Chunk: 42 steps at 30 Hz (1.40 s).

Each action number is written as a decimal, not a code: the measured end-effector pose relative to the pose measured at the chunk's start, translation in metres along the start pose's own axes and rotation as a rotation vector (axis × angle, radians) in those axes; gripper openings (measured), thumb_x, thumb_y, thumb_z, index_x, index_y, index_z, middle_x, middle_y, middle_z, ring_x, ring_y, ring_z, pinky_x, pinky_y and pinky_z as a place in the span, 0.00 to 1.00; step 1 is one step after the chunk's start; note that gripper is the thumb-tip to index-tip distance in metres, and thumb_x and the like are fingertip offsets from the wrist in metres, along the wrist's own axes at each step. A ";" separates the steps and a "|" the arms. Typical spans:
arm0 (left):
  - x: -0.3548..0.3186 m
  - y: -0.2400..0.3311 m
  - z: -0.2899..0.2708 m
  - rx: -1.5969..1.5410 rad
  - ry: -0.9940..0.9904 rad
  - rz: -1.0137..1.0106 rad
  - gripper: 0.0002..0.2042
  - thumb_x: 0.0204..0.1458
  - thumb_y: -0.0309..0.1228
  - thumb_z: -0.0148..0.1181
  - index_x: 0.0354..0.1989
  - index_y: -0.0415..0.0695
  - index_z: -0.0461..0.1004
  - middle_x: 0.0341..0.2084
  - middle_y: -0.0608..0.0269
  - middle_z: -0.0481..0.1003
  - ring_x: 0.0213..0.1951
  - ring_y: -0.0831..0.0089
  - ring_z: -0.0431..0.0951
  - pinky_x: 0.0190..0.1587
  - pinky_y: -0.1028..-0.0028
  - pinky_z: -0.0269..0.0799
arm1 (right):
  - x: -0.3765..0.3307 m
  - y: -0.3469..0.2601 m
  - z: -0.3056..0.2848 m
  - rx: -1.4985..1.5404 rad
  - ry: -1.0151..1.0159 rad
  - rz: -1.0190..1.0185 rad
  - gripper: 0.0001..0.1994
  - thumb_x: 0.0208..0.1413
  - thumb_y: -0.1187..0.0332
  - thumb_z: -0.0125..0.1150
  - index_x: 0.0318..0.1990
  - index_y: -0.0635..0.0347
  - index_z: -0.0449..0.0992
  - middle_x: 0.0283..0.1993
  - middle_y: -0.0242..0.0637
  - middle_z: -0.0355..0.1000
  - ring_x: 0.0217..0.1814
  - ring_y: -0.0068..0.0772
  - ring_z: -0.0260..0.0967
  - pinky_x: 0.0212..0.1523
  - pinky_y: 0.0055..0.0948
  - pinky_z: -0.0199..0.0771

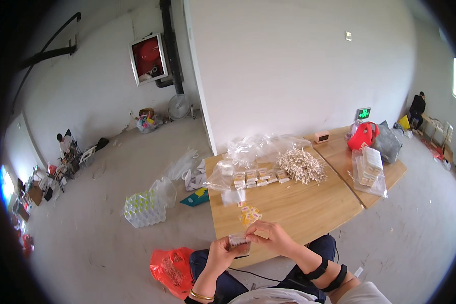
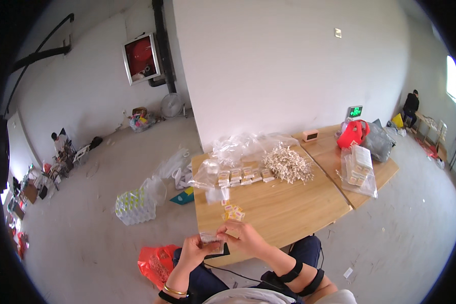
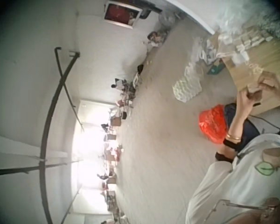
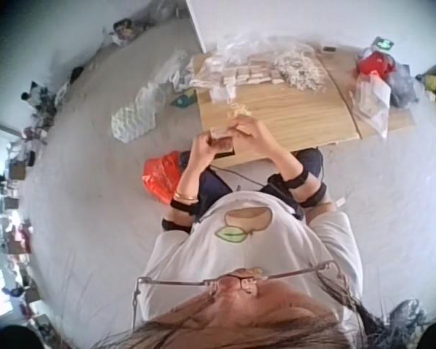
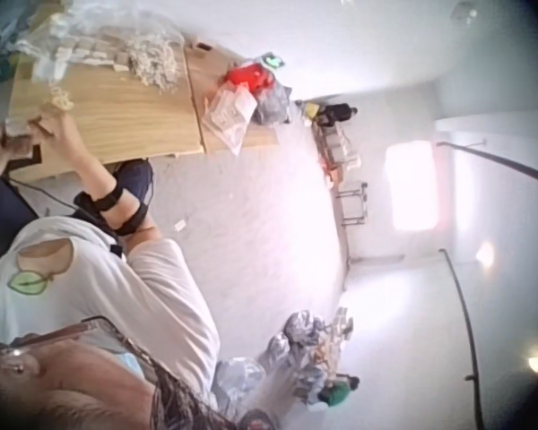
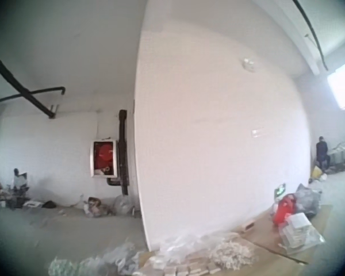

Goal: Organizing and aligning cotton swabs on a table in a manufacturing or assembly setting.

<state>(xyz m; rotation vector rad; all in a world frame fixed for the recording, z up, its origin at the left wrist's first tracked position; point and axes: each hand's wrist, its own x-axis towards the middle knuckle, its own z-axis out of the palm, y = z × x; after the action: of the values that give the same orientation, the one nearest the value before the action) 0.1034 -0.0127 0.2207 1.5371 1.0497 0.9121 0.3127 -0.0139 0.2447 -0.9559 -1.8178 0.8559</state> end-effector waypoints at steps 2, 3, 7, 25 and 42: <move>-0.001 -0.005 0.003 -0.036 -0.028 0.015 0.12 0.51 0.27 0.71 0.43 0.38 0.80 0.37 0.67 0.82 0.38 0.83 0.78 0.41 0.78 0.75 | -0.002 -0.004 -0.004 0.006 0.025 0.007 0.06 0.57 0.72 0.65 0.40 0.64 0.79 0.39 0.40 0.79 0.42 0.36 0.76 0.48 0.32 0.73; -0.003 0.002 0.007 -0.106 -0.014 0.020 0.14 0.52 0.28 0.71 0.45 0.37 0.79 0.38 0.66 0.81 0.39 0.82 0.79 0.42 0.78 0.76 | -0.002 -0.004 -0.007 0.009 0.038 0.013 0.06 0.57 0.72 0.64 0.40 0.64 0.79 0.37 0.42 0.79 0.40 0.37 0.77 0.47 0.32 0.74; 0.003 -0.001 0.016 -0.286 0.039 0.095 0.13 0.55 0.26 0.67 0.46 0.33 0.75 0.38 0.61 0.80 0.39 0.79 0.80 0.44 0.76 0.79 | -0.005 0.007 -0.014 0.034 0.031 0.073 0.07 0.57 0.70 0.66 0.39 0.62 0.80 0.39 0.37 0.79 0.43 0.33 0.76 0.48 0.32 0.73; 0.013 -0.001 0.050 -0.423 0.074 0.132 0.07 0.58 0.22 0.62 0.41 0.36 0.72 0.38 0.60 0.78 0.39 0.78 0.79 0.45 0.73 0.82 | -0.024 0.031 -0.033 0.326 0.092 0.153 0.08 0.62 0.69 0.64 0.43 0.64 0.80 0.41 0.33 0.79 0.47 0.24 0.74 0.52 0.27 0.72; 0.016 0.001 0.055 -0.362 0.190 0.169 0.05 0.59 0.25 0.63 0.39 0.36 0.77 0.34 0.67 0.79 0.35 0.85 0.77 0.42 0.83 0.71 | -0.028 0.036 -0.025 0.440 0.148 0.200 0.09 0.61 0.69 0.65 0.44 0.66 0.80 0.39 0.31 0.79 0.42 0.17 0.74 0.45 0.20 0.74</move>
<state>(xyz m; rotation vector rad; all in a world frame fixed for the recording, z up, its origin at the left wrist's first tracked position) 0.1600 -0.0148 0.2120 1.2654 0.8368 1.3092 0.3542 -0.0171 0.2126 -0.8932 -1.3453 1.2144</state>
